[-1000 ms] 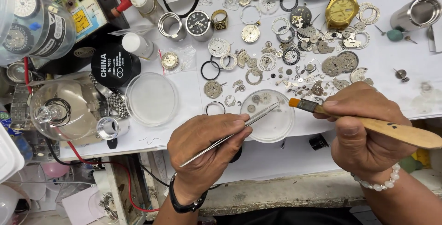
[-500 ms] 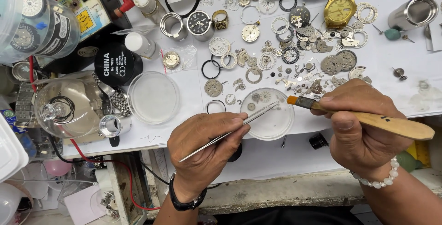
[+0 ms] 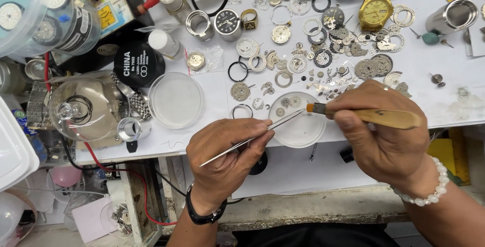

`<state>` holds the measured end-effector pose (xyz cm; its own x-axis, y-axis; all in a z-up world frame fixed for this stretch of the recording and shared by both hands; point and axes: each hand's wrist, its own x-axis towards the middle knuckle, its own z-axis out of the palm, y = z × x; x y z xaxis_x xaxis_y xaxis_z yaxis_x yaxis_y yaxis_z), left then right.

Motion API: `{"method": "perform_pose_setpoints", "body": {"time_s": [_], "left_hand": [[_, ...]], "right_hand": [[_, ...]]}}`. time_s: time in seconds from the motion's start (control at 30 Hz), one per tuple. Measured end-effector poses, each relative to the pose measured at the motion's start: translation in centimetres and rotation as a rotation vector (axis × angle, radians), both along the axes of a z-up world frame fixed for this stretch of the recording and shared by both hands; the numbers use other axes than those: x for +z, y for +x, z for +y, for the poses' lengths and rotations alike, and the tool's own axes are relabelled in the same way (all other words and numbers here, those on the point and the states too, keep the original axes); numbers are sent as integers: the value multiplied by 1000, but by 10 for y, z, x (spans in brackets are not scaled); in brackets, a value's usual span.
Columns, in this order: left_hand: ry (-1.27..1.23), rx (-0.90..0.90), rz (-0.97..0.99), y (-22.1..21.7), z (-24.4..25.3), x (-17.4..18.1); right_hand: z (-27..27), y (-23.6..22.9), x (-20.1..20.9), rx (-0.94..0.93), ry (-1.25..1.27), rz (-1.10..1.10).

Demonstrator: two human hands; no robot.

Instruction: The person uses tweezers to hold a small watch component and a brush to clean it over a small dish. The person repeatedly brushes the component while holding it steady with the tweezers.

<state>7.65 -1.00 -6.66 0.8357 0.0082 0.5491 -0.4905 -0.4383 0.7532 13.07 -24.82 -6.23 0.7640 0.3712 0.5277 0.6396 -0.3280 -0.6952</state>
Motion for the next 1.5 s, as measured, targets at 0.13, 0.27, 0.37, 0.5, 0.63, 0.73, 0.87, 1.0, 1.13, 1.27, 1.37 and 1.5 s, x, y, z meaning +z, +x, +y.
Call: {"method": "perform_pose_setpoints", "body": {"time_s": [0.13, 0.27, 0.37, 0.5, 0.63, 0.73, 0.87, 1.0, 1.13, 1.27, 1.37, 1.5], "left_hand": [[-13, -21, -11, 1, 1, 2], [-33, -23, -20, 0, 3, 1], [-28, -30, -32, -1, 5, 0], [-34, -35, -41, 0, 5, -1], [-19, -21, -44, -1, 5, -2], [-8, -11, -43, -1, 4, -2], [-8, -17, -46, -1, 2, 0], [-18, 0, -47, -2, 0, 1], [-25, 10, -45, -3, -4, 7], [1, -21, -63, 5, -16, 17], [18, -78, -84, 12, -25, 19], [89, -100, -79, 21, -31, 21]], "right_hand": [[10, 10, 13, 113, -251, -62], [10, 12, 14, 87, -290, -60], [12, 12, 15, 57, -300, -56], [8, 14, 8, 54, -321, -62], [11, 13, 10, 82, -309, -57], [12, 15, 7, 82, -257, -109], [7, 10, 1, 65, -211, -71], [-8, 1, -17, -79, 209, 52], [-15, -2, -17, -331, 421, 136], [-20, -3, -27, -428, 513, 175], [-22, -2, -32, -419, 545, 168], [-20, -2, -30, -389, 519, 91]]}}
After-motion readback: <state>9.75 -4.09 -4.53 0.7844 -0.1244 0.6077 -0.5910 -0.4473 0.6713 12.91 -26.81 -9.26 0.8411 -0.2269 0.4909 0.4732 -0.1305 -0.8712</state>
